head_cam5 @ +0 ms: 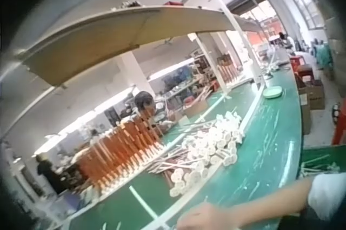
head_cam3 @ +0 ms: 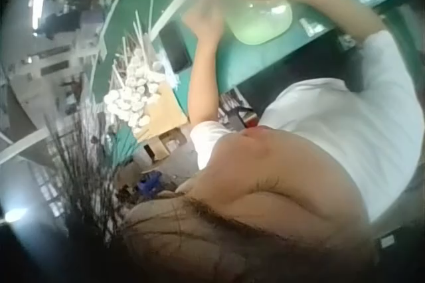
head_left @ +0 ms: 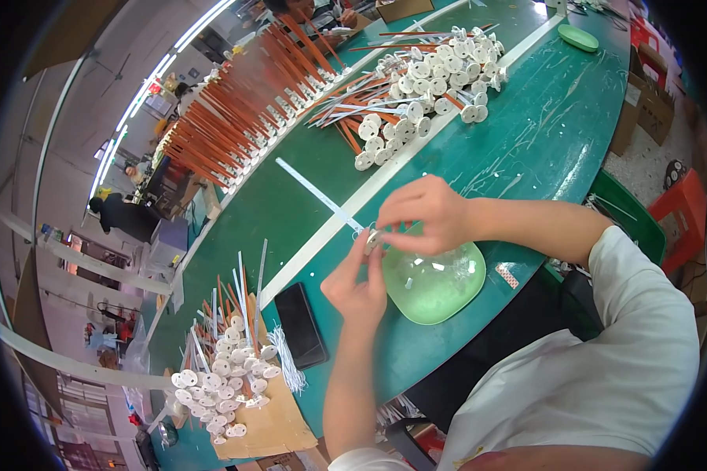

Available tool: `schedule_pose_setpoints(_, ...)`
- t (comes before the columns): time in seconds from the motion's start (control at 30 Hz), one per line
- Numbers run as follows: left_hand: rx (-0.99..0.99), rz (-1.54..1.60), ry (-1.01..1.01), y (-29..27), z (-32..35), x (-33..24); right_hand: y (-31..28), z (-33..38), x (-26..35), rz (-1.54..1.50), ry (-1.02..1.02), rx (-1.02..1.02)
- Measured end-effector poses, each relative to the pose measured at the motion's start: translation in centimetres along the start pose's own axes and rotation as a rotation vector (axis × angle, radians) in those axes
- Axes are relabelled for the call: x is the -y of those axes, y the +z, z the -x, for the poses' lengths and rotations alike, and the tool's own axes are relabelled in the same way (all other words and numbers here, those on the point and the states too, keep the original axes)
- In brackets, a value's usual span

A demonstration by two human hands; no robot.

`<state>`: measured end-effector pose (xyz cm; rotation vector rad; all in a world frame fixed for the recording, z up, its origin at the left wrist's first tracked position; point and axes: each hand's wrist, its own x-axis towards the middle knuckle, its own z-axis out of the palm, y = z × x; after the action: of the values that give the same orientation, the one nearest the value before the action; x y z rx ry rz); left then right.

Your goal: Manually attaching small white plastic parts onto long sticks at an assembly line workstation.

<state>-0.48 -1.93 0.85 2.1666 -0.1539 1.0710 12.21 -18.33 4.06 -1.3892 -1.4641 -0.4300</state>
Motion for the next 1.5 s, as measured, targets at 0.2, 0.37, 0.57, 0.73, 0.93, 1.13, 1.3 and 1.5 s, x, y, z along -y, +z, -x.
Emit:
schedule_pose_setpoints(0.2,-0.006,-0.057,0.076,-0.1,-0.2,0.2,0.9,0.5,-0.5,0.081,-0.09,-0.03)
schedule_pose_setpoints(0.37,0.032,-0.065,0.058,-0.1,-0.2,0.1,1.0,0.5,-0.6,0.054,-0.056,-0.021)
schedule_pose_setpoints(0.57,0.046,-0.025,0.03,-0.1,-0.1,0.2,1.0,0.5,-0.5,-0.006,0.023,0.002)
schedule_pose_setpoints(0.73,0.062,-0.032,0.023,-0.1,-0.1,0.1,0.9,0.7,-0.6,-0.038,0.059,0.02)
schedule_pose_setpoints(0.93,0.064,-0.029,0.024,-0.4,-0.1,0.0,1.0,0.5,-0.4,-0.051,0.055,0.025)
schedule_pose_setpoints(1.13,0.077,-0.031,0.024,-0.2,-0.2,0.0,1.0,0.6,-0.6,-0.053,0.072,0.011)
schedule_pose_setpoints(1.3,0.075,-0.05,0.024,-0.5,-0.2,0.1,0.8,0.1,-0.3,-0.116,0.142,0.059)
schedule_pose_setpoints(1.5,0.089,-0.078,0.015,-0.3,-0.2,0.8,0.3,0.3,-1.4,-0.07,0.187,0.153)
